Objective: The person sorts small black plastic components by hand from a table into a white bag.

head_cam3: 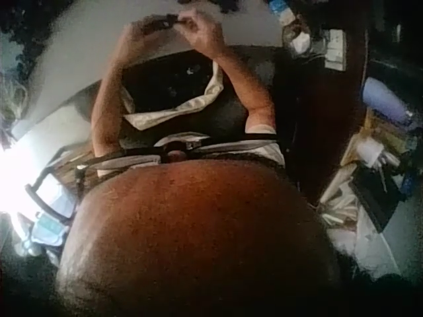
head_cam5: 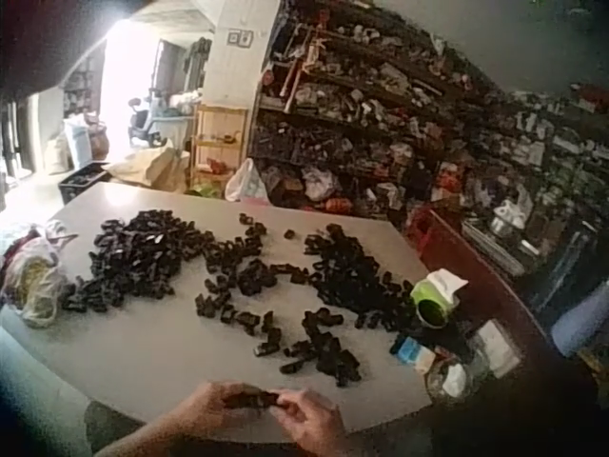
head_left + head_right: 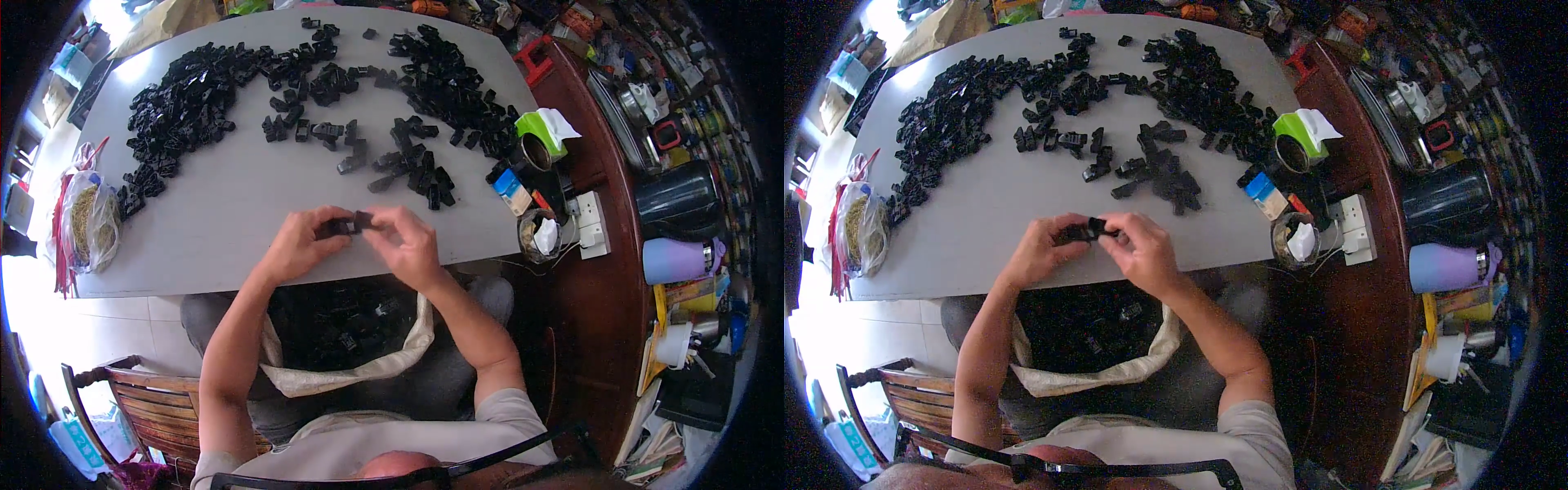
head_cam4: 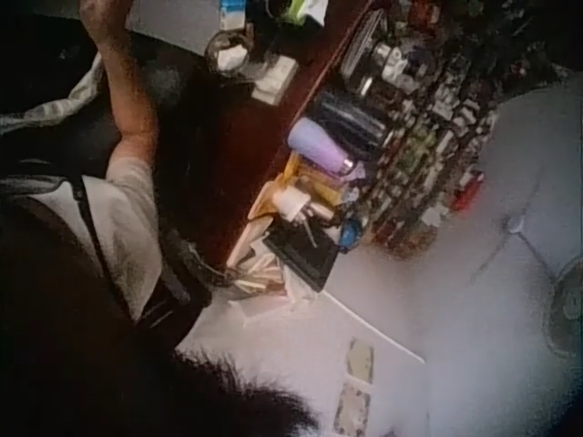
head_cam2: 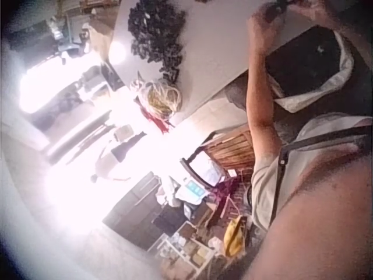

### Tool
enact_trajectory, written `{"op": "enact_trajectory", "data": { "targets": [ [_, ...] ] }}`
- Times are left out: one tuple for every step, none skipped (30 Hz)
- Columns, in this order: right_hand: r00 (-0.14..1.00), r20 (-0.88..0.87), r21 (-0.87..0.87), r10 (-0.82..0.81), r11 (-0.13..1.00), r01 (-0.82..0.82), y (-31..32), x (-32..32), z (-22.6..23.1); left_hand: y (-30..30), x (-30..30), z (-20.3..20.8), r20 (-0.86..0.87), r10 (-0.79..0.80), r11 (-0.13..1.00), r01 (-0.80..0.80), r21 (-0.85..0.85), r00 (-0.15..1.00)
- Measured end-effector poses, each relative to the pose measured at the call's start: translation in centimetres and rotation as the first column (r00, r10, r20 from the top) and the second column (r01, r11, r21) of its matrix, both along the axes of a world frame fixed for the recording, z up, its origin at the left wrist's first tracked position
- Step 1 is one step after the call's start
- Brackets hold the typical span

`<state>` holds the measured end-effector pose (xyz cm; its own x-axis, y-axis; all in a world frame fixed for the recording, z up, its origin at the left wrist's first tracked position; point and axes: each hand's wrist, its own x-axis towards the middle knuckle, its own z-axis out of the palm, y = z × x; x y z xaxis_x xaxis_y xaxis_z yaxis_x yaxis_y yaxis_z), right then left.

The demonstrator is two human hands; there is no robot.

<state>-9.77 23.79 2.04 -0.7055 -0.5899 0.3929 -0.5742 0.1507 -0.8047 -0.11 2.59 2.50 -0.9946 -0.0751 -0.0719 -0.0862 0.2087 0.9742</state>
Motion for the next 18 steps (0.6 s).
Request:
{"op": "enact_trajectory", "data": {
  "targets": [
    [0.988, -0.153, -0.025, 0.034, 0.999, -0.038, -0.3, 0.2, 0.3, 0.1, 0.1, 0.2, 0.023, -0.05, 0.999, 0.05, -0.004, 0.998],
    [0.951, -0.304, -0.043, 0.063, 0.996, -0.08, -0.5, 0.3, 0.8, 0.2, 0.1, 0.3, 0.046, -0.101, 0.995, 0.101, -0.006, 0.994],
    [0.944, -0.321, 0.026, 0.078, 0.997, -0.074, -0.5, 0.8, 1.4, 0.2, 0.3, 0.3, 0.046, -0.099, 0.995, 0.1, -0.007, 0.994],
    [0.944, -0.321, 0.026, 0.079, 0.997, -0.075, -0.7, 0.8, 1.2, 0.2, 0.4, 0.1, 0.064, -0.099, 0.993, 0.094, 0.077, 0.993],
    [0.93, -0.358, 0.002, 0.085, 0.996, -0.09, -0.9, 0.8, 0.8, 0.1, 0.5, 0.0, 0.082, -0.099, 0.984, 0.085, 0.16, 0.992],
    [0.914, -0.396, -0.021, 0.09, 0.994, -0.107, -1.0, 0.7, 0.5, 0.1, 0.5, 0.0, 0.08, -0.097, 0.984, 0.083, 0.159, 0.992],
    [0.913, -0.397, -0.022, 0.092, 0.994, -0.109, -0.9, 0.7, 0.2, 0.1, 0.4, 0.0, 0.101, -0.115, 0.974, 0.092, 0.208, 0.988],
    [0.919, -0.385, -0.045, 0.086, 0.993, -0.112, -0.8, 0.7, 0.0, 0.0, 0.4, 0.1, 0.121, -0.135, 0.961, 0.1, 0.257, 0.983],
    [0.924, -0.373, -0.067, 0.081, 0.991, -0.114, -0.8, 0.8, 0.0, -0.1, 0.4, -0.1, 0.119, -0.133, 0.961, 0.099, 0.257, 0.984],
    [0.924, -0.374, -0.067, 0.083, 0.991, -0.116, -0.8, 1.1, 0.1, -0.1, 0.4, -0.3, 0.108, -0.154, 0.946, 0.115, 0.304, 0.982],
    [0.927, -0.368, -0.062, 0.077, 0.992, -0.107, -0.7, 1.4, 0.2, -0.2, 0.4, -0.4, 0.096, -0.174, 0.928, 0.131, 0.349, 0.98],
    [0.93, -0.362, -0.057, 0.07, 0.994, -0.097, -0.7, 1.6, 0.3, -0.2, 0.4, -0.3, 0.095, -0.174, 0.928, 0.131, 0.35, 0.98],
    [0.93, -0.361, -0.057, 0.07, 0.994, -0.097, -0.8, 1.7, 0.2, -0.2, 0.4, -0.3, 0.07, -0.19, 0.924, 0.154, 0.349, 0.979],
    [0.923, -0.379, -0.049, 0.06, 0.995, -0.084, -0.9, 1.8, 0.1, -0.2, 0.4, -0.4, 0.046, -0.206, 0.921, 0.178, 0.347, 0.977],
    [0.918, -0.394, -0.04, 0.049, 0.997, -0.071, -0.9, 2.0, 0.0, -0.2, 0.4, -0.3, 0.05, -0.207, 0.92, 0.177, 0.35, 0.977],
    [0.92, -0.388, -0.038, 0.049, 0.997, -0.069, -0.9, 2.0, -0.1, -0.3, 0.5, -0.2, 0.065, -0.206, 0.918, 0.17, 0.357, 0.976],
    [0.961, -0.273, -0.031, 0.036, 0.998, -0.046, -0.9, 1.8, -0.2, -0.3, 0.4, -0.3, 0.081, -0.206, 0.917, 0.164, 0.364, 0.975],
    [0.989, -0.148, -0.018, 0.02, 1.0, -0.023, -0.9, 2.0, -0.2, -0.3, 0.5, -0.4, 0.092, -0.209, 0.914, 0.161, 0.372, 0.974]
  ]
}}
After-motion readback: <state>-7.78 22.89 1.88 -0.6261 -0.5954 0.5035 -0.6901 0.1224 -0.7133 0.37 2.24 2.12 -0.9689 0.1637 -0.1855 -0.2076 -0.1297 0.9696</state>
